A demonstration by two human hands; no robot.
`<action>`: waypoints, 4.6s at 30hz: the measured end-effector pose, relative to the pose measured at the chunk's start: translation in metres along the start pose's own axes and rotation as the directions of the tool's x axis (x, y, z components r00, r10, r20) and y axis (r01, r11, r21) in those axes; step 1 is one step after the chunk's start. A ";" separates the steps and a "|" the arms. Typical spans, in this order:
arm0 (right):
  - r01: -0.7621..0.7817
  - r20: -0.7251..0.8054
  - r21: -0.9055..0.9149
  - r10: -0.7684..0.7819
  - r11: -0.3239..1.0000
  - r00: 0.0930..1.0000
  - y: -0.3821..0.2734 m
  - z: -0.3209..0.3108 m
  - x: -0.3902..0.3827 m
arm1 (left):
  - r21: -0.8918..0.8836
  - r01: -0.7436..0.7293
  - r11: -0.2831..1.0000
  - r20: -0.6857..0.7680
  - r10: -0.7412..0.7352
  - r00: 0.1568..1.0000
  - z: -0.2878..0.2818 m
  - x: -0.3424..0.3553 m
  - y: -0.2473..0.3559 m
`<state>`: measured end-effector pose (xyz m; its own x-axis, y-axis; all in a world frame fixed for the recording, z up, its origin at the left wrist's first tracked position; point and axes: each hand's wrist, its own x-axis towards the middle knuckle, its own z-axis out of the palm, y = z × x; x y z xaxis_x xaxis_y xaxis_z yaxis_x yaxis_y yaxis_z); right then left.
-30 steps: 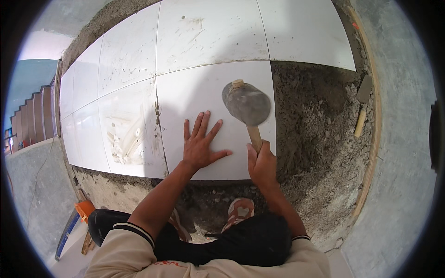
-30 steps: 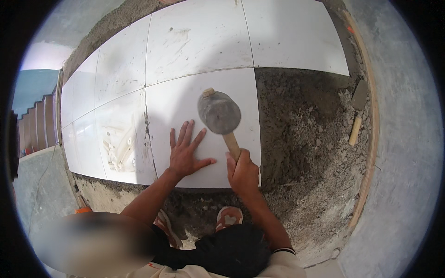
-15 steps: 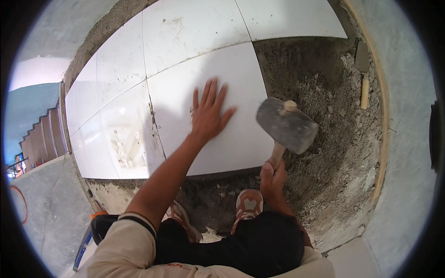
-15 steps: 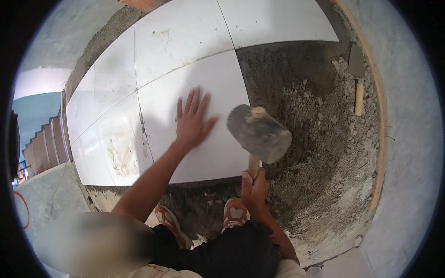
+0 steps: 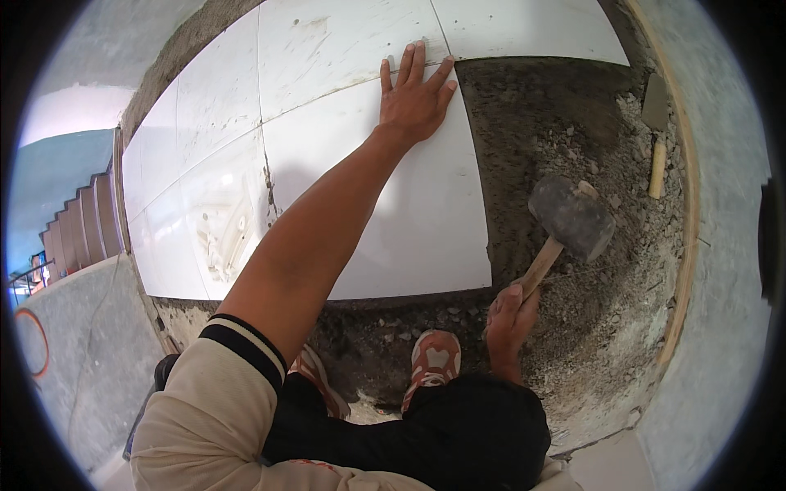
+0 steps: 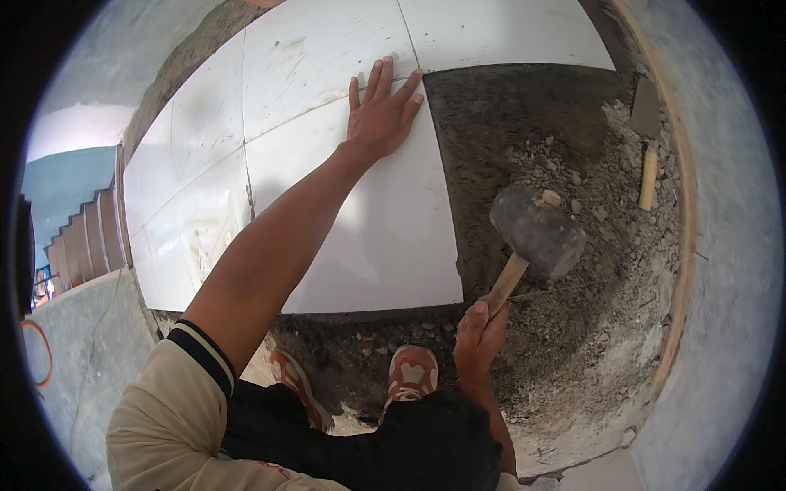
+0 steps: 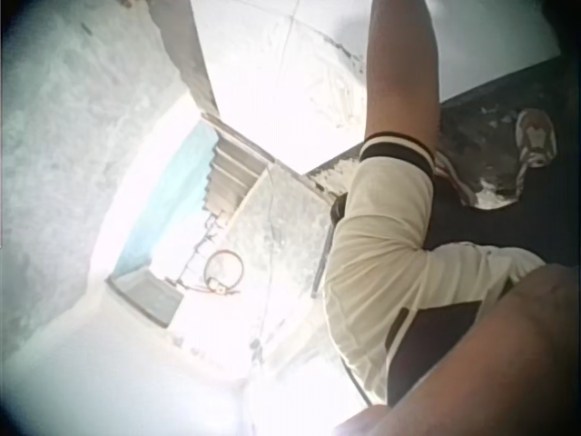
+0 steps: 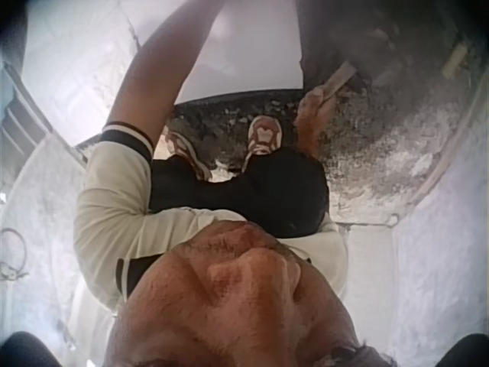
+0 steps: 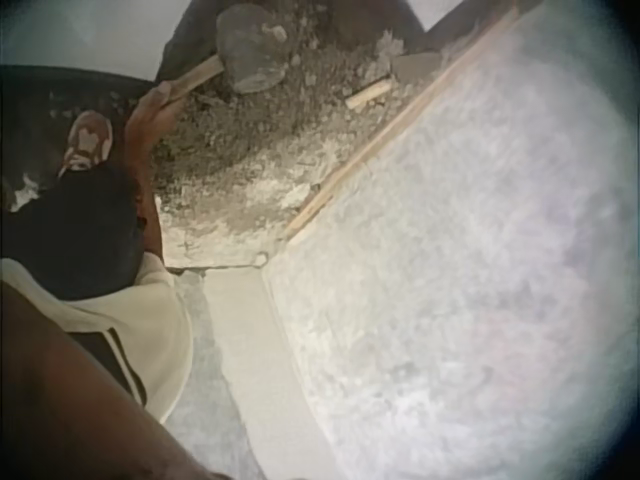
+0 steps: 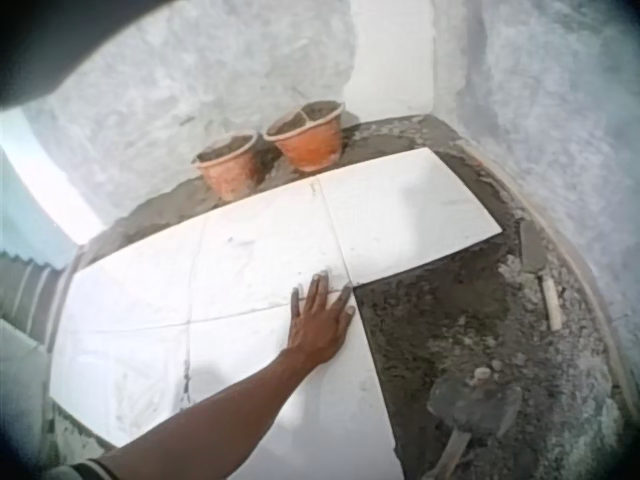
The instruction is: The person spreads cement on the floor and a tile using a trowel, then places the tile on the floor and taps it with a mallet to secure it. The person also cleans the tile surface with a brush.
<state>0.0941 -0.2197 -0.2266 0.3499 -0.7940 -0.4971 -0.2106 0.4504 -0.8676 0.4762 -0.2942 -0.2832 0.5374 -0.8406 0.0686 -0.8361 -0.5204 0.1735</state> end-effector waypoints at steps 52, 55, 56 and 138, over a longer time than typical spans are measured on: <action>0.761 0.640 -0.621 -0.438 0.189 0.631 -0.071 0.218 0.055 | -0.361 0.117 0.925 -0.054 -0.145 0.988 -0.045 -0.285 -0.081; 0.815 0.627 -0.542 -0.547 0.204 0.554 -0.067 0.217 0.055 | -0.365 0.117 0.924 -0.075 -0.155 0.985 -0.046 -0.283 -0.081; 0.736 0.630 -0.657 -0.416 0.166 0.656 -0.067 0.214 0.061 | -0.360 0.114 0.926 -0.082 -0.154 0.985 -0.046 -0.281 -0.080; 0.233 0.281 -0.627 -0.063 0.744 0.958 0.027 -0.042 -0.083 | -0.318 -0.409 0.855 0.297 0.500 0.813 -0.073 -0.329 0.048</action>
<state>0.0206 -0.1590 -0.2082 0.6051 -0.6736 -0.4244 -0.6471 -0.1056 -0.7550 0.2678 -0.0314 -0.2259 -0.0137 -0.9886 -0.1497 -0.8998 -0.0531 0.4331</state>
